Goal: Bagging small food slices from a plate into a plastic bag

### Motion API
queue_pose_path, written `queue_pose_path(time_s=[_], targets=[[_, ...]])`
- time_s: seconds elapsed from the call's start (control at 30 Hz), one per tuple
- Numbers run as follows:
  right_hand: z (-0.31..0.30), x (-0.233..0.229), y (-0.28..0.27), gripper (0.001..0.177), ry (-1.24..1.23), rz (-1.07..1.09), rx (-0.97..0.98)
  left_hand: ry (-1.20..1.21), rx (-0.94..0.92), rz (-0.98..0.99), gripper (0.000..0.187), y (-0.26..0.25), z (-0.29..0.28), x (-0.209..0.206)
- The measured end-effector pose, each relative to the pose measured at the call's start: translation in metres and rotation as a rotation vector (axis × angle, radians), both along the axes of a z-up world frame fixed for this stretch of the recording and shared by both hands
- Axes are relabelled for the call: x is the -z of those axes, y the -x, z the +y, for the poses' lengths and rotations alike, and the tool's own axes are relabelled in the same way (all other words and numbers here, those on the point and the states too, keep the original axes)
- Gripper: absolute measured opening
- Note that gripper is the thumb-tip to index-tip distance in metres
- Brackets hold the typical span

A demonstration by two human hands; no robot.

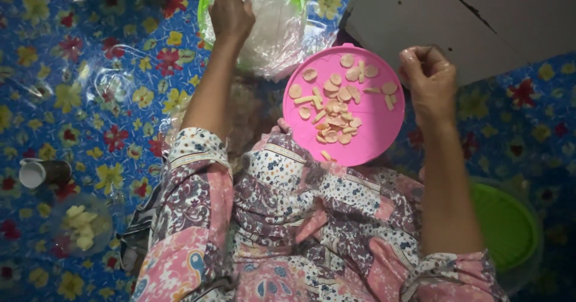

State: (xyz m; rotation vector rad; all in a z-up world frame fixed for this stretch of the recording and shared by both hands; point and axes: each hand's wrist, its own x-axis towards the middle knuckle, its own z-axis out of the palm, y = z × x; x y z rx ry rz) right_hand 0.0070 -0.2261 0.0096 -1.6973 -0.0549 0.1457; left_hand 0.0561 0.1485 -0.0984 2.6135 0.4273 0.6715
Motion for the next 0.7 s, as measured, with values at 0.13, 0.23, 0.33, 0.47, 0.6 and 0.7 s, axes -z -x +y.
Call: queue_pose_path(time_s=[0.13, 0.23, 0.33, 0.47, 0.6, 0.7], targets=[[0.004, -0.008, 0.005, 0.01, 0.046, -0.054, -0.064, 0.083, 0.019, -0.048, 0.015, 0.006, 0.013, -0.001], [0.008, -0.009, 0.005, 0.009, 0.062, -0.035, -0.044, -0.118, -0.009, -0.059, 0.012, 0.009, 0.018, -0.002], [0.01, -0.012, 0.007, 0.009, 0.056, 0.006, -0.043, -0.051, 0.063, -0.086, 0.018, 0.009, 0.023, -0.001], [0.011, -0.009, 0.005, 0.008, 0.073, -0.028, -0.061, 0.316, -0.065, -0.011, 0.015, 0.007, 0.022, -0.002], [0.013, -0.014, 0.007, 0.007, 0.09, -0.059, -0.082, 0.424, 0.03, -0.151, 0.013, 0.009, 0.026, -0.001], [0.013, -0.014, 0.007, 0.008, 0.099, -0.073, -0.094, 0.415, 0.054, -0.324, 0.007, 0.012, 0.016, -0.019]])
